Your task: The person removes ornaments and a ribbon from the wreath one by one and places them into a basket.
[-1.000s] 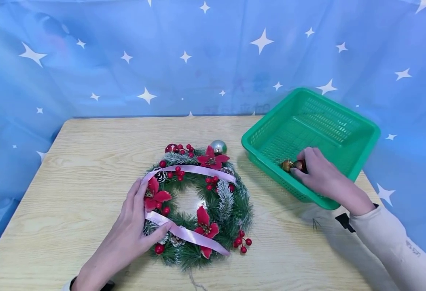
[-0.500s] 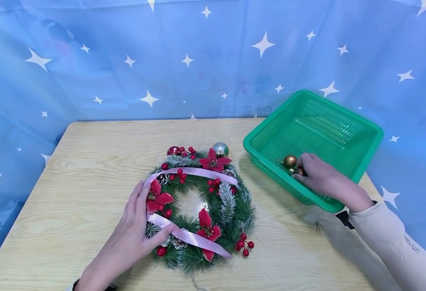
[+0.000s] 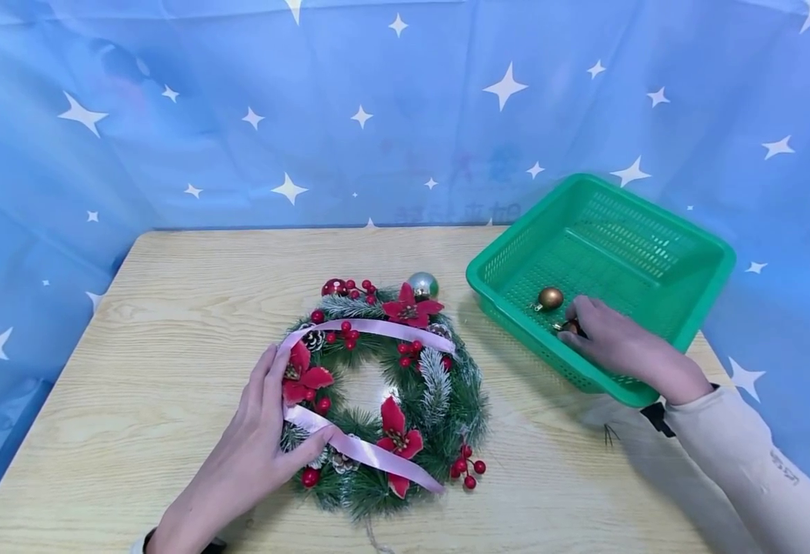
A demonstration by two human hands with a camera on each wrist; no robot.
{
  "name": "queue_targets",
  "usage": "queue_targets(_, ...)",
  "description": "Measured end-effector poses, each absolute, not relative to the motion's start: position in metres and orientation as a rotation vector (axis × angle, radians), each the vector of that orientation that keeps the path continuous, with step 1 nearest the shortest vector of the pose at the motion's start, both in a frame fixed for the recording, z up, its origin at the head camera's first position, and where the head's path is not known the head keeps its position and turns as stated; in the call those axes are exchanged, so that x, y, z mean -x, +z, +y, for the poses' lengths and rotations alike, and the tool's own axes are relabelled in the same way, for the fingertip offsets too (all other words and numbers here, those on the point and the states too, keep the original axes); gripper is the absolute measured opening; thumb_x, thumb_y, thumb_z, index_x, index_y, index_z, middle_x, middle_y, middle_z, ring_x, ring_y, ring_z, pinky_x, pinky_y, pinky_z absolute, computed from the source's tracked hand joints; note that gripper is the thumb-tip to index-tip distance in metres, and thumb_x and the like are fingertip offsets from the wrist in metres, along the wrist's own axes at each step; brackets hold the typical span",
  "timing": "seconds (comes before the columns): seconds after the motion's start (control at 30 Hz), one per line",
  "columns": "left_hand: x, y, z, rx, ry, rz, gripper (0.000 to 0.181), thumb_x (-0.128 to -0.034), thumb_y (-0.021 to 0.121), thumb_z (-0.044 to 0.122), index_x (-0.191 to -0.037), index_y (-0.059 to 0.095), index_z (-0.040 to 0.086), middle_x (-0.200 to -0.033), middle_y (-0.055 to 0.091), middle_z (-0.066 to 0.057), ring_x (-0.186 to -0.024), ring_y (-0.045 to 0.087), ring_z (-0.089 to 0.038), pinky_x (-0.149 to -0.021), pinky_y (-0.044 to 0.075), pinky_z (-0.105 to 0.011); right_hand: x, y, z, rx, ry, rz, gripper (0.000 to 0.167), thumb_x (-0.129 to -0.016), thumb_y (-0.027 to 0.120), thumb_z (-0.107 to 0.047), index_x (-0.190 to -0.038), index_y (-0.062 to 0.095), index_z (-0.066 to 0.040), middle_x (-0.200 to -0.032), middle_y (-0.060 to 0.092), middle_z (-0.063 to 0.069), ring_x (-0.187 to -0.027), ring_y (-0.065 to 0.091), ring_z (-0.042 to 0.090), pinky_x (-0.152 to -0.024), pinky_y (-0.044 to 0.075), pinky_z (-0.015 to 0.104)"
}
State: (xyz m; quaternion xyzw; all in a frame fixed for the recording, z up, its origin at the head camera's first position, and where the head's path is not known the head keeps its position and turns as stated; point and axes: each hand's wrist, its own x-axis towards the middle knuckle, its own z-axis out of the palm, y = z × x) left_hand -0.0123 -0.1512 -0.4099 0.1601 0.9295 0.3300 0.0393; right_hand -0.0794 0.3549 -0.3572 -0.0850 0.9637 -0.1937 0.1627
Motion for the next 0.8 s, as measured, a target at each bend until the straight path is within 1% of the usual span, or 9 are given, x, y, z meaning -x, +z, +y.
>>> queue_targets(0.1,0.012,-0.411,-0.151,-0.487,1.017,2.843,0.12,-0.0959,0.076,0.066,-0.177,-0.003,0.026,-0.18,0.004,-0.017,-0.16,0.02,-0.048,-0.104,0.038,-0.084,0.079,-0.357,0.355,0.225,-0.542,2.747,0.021,-0.113,0.061,-0.016,-0.111,0.049,0.001,-0.1,0.05,0.013,-0.087,0.047,0.028,-0.073,0.039,0.046)
queue_targets(0.27,0.013,-0.411,-0.151,-0.492,1.018,2.836,0.12,-0.096,0.075,0.066,-0.177,-0.003,0.025,-0.18,0.002,-0.015,-0.16,0.019,-0.048,-0.104,0.039,-0.083,0.077,-0.356,0.353,0.188,-0.507,2.739,0.026,-0.114,0.06,-0.019,-0.122,0.05,0.003,-0.113,0.055,0.021,-0.09,0.049,0.03,-0.071,0.04,0.045)
queue_targets(0.4,0.014,-0.41,-0.151,-0.504,1.015,2.841,0.12,-0.096,0.075,0.066,-0.177,-0.004,0.025,-0.181,0.001,-0.013,-0.16,0.019,-0.048,-0.105,0.039,-0.082,0.074,-0.354,0.352,0.159,-0.495,2.742,0.033,-0.115,0.058,-0.024,-0.128,0.048,0.005,-0.124,0.052,0.028,-0.091,0.05,0.033,-0.069,0.041,0.045)
queue_targets(0.5,0.015,-0.409,-0.152,-0.514,1.025,2.839,0.12,-0.0962,0.076,0.065,-0.177,-0.003,0.024,-0.181,0.001,-0.013,-0.161,0.017,-0.046,-0.107,0.038,-0.081,0.072,-0.352,0.351,0.13,-0.493,2.746,0.041,-0.116,0.055,-0.029,-0.135,0.045,0.007,-0.135,0.048,0.033,-0.094,0.054,0.036,-0.069,0.043,0.045)
queue_targets(0.63,0.016,-0.409,-0.152,-0.516,1.021,2.845,0.12,-0.0958,0.076,0.066,-0.177,-0.002,0.023,-0.181,0.003,-0.014,-0.161,0.018,-0.047,-0.106,0.039,-0.081,0.071,-0.351,0.35,0.114,-0.499,2.772,0.053,-0.117,0.051,-0.034,-0.146,0.04,0.009,-0.147,0.042,0.036,-0.107,0.059,0.043,-0.074,0.048,0.05)
queue_targets(0.7,0.015,-0.409,-0.152,-0.517,1.013,2.852,0.121,-0.0956,0.076,0.066,-0.177,-0.002,0.022,-0.18,0.004,-0.016,-0.16,0.019,-0.048,-0.105,0.039,-0.082,0.07,-0.351,0.349,0.111,-0.524,2.799,0.06,-0.118,0.05,-0.036,-0.153,0.036,0.01,-0.152,0.038,0.038,-0.117,0.057,0.049,-0.079,0.049,0.056)
queue_targets(0.8,0.014,-0.409,-0.152,-0.512,1.016,2.852,0.121,-0.0955,0.076,0.066,-0.177,-0.001,0.021,-0.18,0.004,-0.016,-0.16,0.018,-0.047,-0.105,0.039,-0.082,0.068,-0.35,0.346,0.115,-0.586,2.866,0.067,-0.118,0.048,-0.038,-0.161,0.029,0.01,-0.158,0.032,0.038,-0.128,0.05,0.053,-0.087,0.048,0.064)
